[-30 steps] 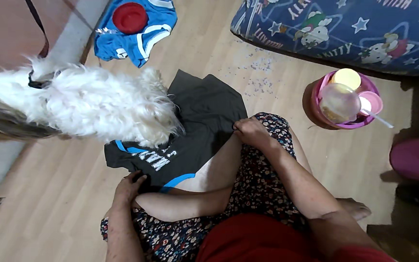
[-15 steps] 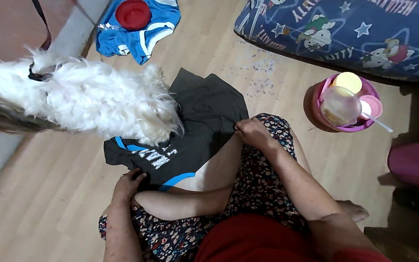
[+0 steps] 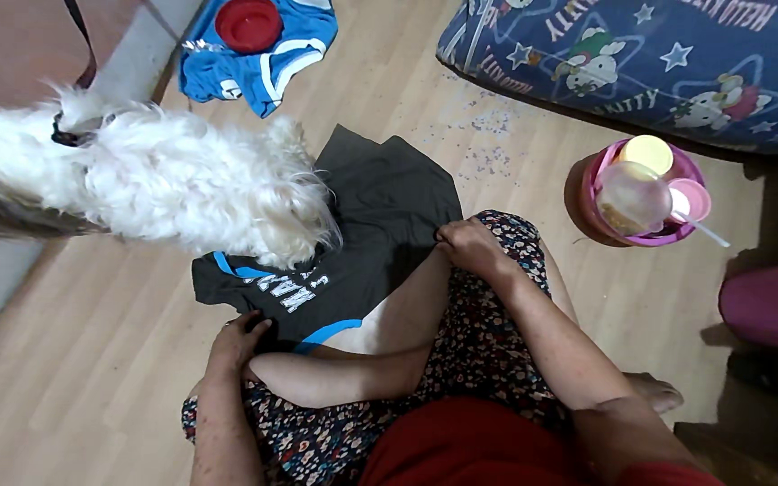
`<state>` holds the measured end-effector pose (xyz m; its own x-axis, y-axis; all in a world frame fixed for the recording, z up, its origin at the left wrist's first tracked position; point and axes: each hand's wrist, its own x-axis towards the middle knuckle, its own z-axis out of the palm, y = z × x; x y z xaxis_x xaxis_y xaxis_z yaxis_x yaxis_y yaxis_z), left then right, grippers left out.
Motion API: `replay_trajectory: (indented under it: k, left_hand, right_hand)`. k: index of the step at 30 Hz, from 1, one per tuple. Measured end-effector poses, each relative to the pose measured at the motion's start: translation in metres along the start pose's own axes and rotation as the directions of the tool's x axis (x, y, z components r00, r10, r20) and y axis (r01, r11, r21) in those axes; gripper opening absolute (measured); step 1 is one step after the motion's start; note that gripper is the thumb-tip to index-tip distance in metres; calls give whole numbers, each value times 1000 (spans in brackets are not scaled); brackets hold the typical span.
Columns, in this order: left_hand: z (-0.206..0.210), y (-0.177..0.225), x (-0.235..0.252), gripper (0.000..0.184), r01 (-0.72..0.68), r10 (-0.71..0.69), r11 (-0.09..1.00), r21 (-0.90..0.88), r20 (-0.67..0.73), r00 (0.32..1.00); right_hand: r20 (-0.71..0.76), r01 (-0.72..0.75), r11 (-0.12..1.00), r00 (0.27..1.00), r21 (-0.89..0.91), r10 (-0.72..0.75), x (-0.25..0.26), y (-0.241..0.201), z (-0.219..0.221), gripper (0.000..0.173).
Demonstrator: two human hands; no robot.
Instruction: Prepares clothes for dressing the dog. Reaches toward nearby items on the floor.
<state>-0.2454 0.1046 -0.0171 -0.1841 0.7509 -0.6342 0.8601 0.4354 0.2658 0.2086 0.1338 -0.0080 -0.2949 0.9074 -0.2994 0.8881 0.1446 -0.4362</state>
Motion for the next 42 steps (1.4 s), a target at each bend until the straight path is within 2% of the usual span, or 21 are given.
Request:
replay_trajectory:
  k: [27,42]
  left_hand:
    - [1,-2,2,45,-3,3,1000,19,-8,1000]
    - [0,-1,1,45,13,-13,1000,0,-1,1000]
  right_hand:
    - [-21,13,1000,1000,3,-13,0,1,1,24]
    - [14,-18,1000,1000,-11,19,3,-1,-1,25]
